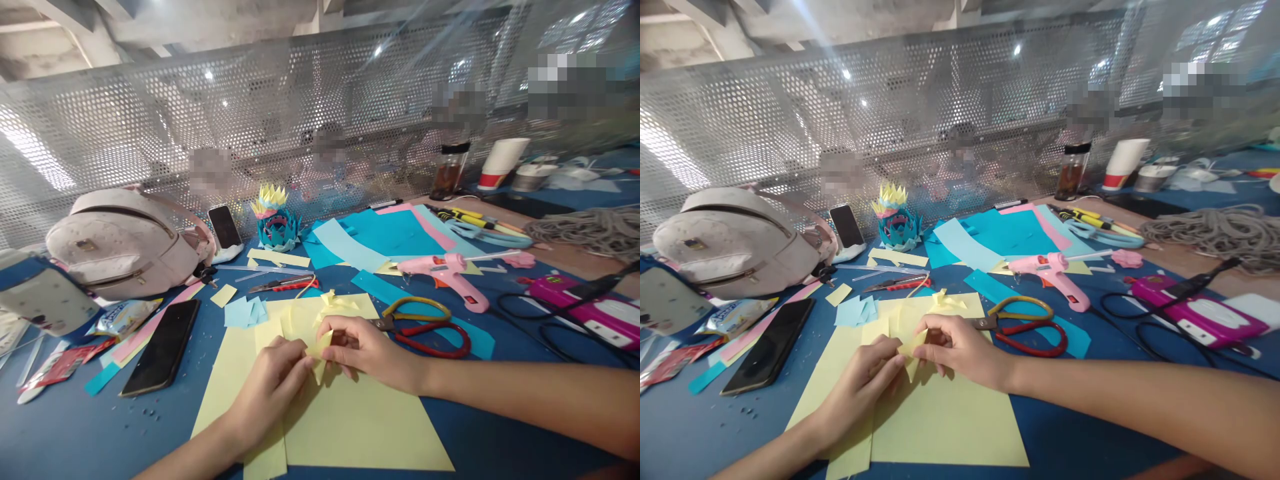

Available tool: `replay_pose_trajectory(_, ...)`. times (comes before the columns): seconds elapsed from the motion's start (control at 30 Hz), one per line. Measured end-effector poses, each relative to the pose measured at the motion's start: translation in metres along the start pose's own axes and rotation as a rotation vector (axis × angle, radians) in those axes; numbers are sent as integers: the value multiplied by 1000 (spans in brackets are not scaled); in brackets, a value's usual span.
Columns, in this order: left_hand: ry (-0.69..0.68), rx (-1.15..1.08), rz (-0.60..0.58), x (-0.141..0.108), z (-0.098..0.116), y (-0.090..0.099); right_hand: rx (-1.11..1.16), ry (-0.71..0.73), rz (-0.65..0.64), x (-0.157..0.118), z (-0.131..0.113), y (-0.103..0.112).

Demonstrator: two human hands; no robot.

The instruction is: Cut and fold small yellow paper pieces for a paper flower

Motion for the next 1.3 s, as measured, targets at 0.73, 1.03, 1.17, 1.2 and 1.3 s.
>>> replay_pose_trajectory(0.73,-88,-44,-70,1,4,-8,-47,-35,-28,1,5,-2)
replay_pose_trajectory(1.03,-165,-17,-81,2,14,-7,-52,-51,-36,1,7,-4)
replay_pose_trajectory(1.17,-144,-14,-65,2,11,-6,-75,-57,-67,1,5,-7)
replay_pose_trajectory(1.2,-138,-12,-62,1,10,-6,-79,-58,-73,1,5,-7)
replay_pose_trajectory(1.3,-126,-8,-59,1,7,-7,-82,-63,-80,0,5,-8)
Point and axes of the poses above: each hand's wrist, its own x-axis towards the middle knuckle, its own y-axis out of the back of the hand, z = x × y, the point moved 10 cm from there along x, towards the middle knuckle, and after that the axes turned 15 degrees about -z, right-handed, at the moved point
